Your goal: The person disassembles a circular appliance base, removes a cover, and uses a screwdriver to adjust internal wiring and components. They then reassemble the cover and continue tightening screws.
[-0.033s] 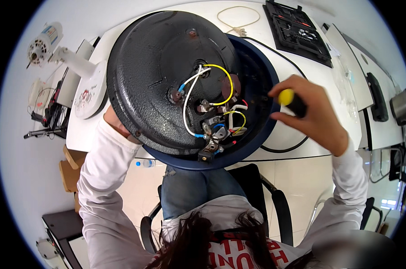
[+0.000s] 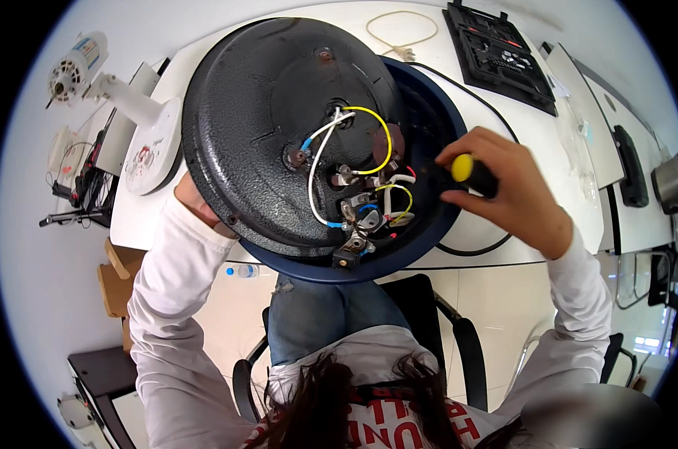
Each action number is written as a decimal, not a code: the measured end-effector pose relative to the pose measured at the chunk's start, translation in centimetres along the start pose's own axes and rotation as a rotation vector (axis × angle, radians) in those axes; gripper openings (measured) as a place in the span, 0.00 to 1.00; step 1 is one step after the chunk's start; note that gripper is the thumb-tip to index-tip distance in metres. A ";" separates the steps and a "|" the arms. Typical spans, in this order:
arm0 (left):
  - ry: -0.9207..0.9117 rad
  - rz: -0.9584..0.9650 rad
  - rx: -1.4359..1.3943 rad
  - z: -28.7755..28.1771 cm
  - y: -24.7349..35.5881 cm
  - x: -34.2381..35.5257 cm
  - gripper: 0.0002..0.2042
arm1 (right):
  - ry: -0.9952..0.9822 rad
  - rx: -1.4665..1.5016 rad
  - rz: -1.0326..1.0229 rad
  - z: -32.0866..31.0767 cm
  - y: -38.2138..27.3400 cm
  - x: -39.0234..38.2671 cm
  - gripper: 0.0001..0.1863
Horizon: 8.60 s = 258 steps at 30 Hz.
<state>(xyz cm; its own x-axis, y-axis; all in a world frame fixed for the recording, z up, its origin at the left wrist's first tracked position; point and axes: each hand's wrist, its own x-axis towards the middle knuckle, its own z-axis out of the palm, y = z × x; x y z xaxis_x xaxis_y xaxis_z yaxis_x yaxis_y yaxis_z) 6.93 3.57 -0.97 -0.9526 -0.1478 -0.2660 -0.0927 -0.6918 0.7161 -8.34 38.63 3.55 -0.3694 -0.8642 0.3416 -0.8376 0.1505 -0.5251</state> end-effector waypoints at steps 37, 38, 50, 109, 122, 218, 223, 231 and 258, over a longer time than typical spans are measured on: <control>-0.191 1.301 1.870 9.9 0.8 -6.7 0.20 | -0.373 0.075 -0.082 2.5 1.6 8.0 0.18; -0.312 1.228 2.023 11.0 -0.1 -6.4 0.18 | -0.338 0.075 -0.047 2.5 1.5 7.6 0.18; -0.429 0.811 2.108 13.4 -4.6 -3.8 0.23 | -0.109 -0.145 -0.061 4.0 1.5 5.0 0.17; -0.237 0.886 2.498 16.2 -7.6 -1.7 0.09 | -0.348 0.111 0.122 2.3 2.0 7.8 0.16; -0.167 0.962 2.592 16.1 -8.4 -1.3 0.09 | 0.017 -0.048 0.053 4.6 2.4 6.5 0.09; 1.274 0.779 1.828 -6.9 -7.6 -11.4 0.37 | 0.076 -0.921 -0.287 -2.9 2.4 -7.2 0.20; 1.113 0.831 1.666 -10.8 -8.0 -9.2 0.30 | 0.079 -0.780 -0.166 0.4 2.7 -9.7 0.21; 1.088 0.764 1.599 -12.5 -10.2 -8.1 0.26 | 0.162 -0.678 -0.006 4.7 3.3 -12.0 0.21; 1.048 0.739 1.692 -7.7 -8.5 -6.7 0.16 | 0.052 -0.225 0.415 5.4 3.8 -10.1 0.27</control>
<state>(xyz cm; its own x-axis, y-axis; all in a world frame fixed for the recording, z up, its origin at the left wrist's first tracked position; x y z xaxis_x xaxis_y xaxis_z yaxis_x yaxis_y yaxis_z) 16.32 4.98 -10.29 -0.5064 -0.6840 0.5251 -0.5477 0.7255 0.4168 -5.59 45.36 -6.15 -0.7064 -0.6844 0.1804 -0.6790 0.5834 -0.4457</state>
